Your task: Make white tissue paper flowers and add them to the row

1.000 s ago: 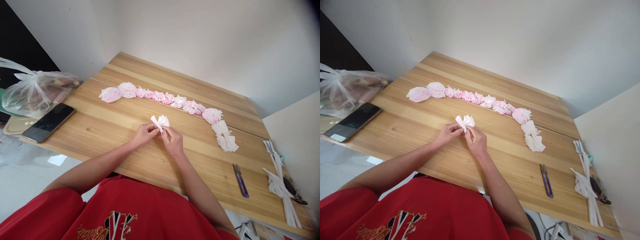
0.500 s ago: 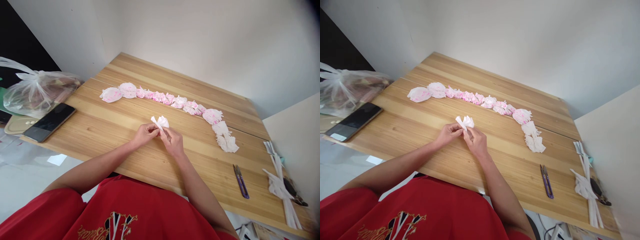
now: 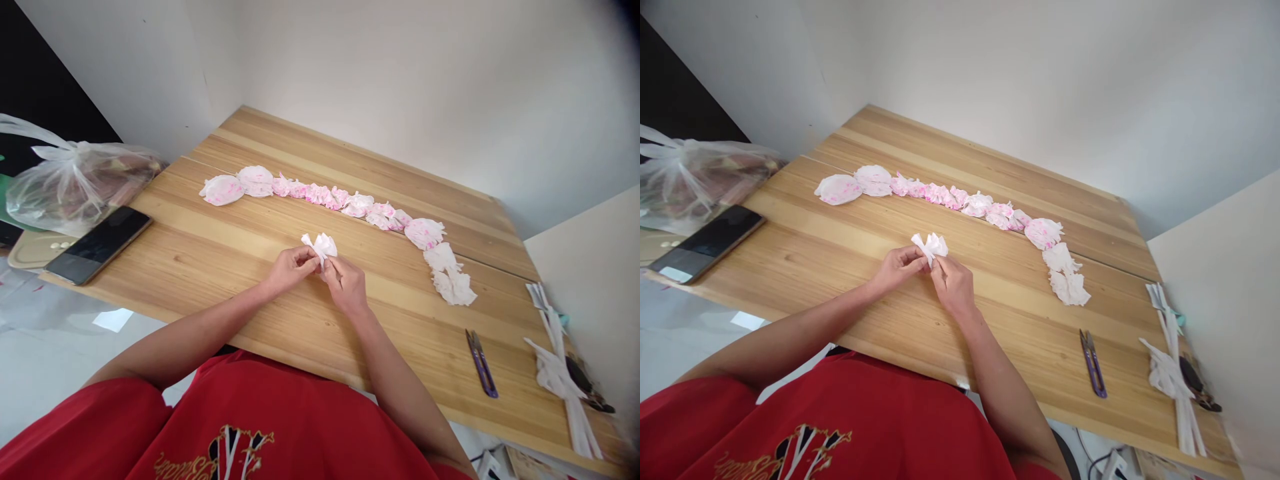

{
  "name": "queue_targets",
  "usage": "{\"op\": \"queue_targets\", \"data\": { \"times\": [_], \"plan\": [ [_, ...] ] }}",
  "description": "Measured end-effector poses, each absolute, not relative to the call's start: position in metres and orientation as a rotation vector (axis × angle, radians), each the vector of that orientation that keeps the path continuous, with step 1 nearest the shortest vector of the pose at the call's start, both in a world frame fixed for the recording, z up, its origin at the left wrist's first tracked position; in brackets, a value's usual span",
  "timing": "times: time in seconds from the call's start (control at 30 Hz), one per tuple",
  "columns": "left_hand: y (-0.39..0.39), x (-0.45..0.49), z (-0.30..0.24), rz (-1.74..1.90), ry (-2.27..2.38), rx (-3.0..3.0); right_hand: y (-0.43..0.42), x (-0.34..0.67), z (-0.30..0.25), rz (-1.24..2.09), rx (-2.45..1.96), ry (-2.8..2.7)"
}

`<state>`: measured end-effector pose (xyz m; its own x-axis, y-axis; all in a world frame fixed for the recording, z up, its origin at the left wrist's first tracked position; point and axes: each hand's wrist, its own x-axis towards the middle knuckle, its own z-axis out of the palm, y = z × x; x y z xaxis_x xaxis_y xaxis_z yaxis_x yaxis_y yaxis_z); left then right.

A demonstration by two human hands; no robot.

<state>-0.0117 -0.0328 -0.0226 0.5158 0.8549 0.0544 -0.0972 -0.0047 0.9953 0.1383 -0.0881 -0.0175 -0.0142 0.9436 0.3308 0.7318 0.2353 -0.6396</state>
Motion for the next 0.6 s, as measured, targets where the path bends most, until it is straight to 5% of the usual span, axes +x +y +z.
{"op": "queue_targets", "data": {
  "times": [0.6],
  "plan": [
    [-0.029,-0.016,-0.021,0.886,0.733,1.121,-0.076,0.146,-0.023,0.839,-1.426,-0.996]
  ]
}}
